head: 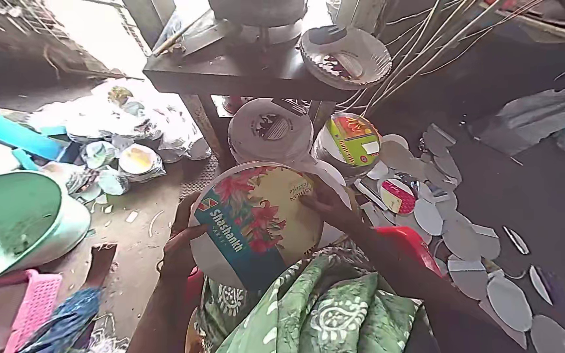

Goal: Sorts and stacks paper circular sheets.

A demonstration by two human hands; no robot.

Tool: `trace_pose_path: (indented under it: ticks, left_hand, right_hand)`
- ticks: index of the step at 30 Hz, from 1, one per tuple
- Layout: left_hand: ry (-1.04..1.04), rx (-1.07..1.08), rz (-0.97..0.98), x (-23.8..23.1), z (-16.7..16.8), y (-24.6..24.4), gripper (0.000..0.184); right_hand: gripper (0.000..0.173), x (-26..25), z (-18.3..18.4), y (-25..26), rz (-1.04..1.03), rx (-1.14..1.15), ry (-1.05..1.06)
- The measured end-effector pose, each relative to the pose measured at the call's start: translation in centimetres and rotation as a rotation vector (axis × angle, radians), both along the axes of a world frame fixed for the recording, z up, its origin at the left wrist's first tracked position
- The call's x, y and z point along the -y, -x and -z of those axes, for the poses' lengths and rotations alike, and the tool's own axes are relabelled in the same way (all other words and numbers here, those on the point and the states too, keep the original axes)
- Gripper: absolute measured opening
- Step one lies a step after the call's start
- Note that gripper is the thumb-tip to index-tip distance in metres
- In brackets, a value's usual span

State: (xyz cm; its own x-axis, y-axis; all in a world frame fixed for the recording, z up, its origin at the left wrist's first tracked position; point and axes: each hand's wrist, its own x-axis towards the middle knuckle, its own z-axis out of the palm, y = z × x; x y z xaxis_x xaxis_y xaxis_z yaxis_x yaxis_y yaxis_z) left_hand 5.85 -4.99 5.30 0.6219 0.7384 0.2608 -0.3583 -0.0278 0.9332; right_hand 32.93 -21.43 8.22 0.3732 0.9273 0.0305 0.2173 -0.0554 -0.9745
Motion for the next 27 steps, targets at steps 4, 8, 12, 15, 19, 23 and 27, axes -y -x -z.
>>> trace_pose_path:
  ticks: [4,8,12,15,19,23,27]
  left_hand:
    - [-0.002,0.068,-0.015,-0.8,0.5,0.4,0.065]
    - [0.038,0.056,-0.102,-0.1,0.8,0.0,0.053]
    - [0.025,-0.234,0.094,0.3,0.8,-0.2,0.072]
    - [-0.008,-0.467,0.219,1.2,-0.7,-0.7,0.074]
    - [-0.146,-0.570,0.041,1.5,-1.1,-1.2,0.068]
    - [-0.034,-0.534,-0.035,1.0,-1.6,-1.3,0.059]
    - [0.132,-0.422,-0.119,-0.2,-1.7,-0.1,0.051]
  right_hand:
    - [0.040,0.8,-1.4,1.6,0.052,0.012,-0.111]
    - [0.024,1.6,-2.6,1.9,0.146,0.220,-0.296]
    - [0.040,1.4,0.3,0.2,0.249,0.431,-0.337]
    - [0.073,1.8,4.4,-0.5,0.247,0.512,-0.246]
    - [0.063,2.5,2.2,0.4,0.255,0.497,-0.167]
    - [0.050,2.2,0.8,2.3,0.255,0.442,-0.086]
    - [0.037,0.2,-2.2,-0.5,-0.069,0.483,0.092]
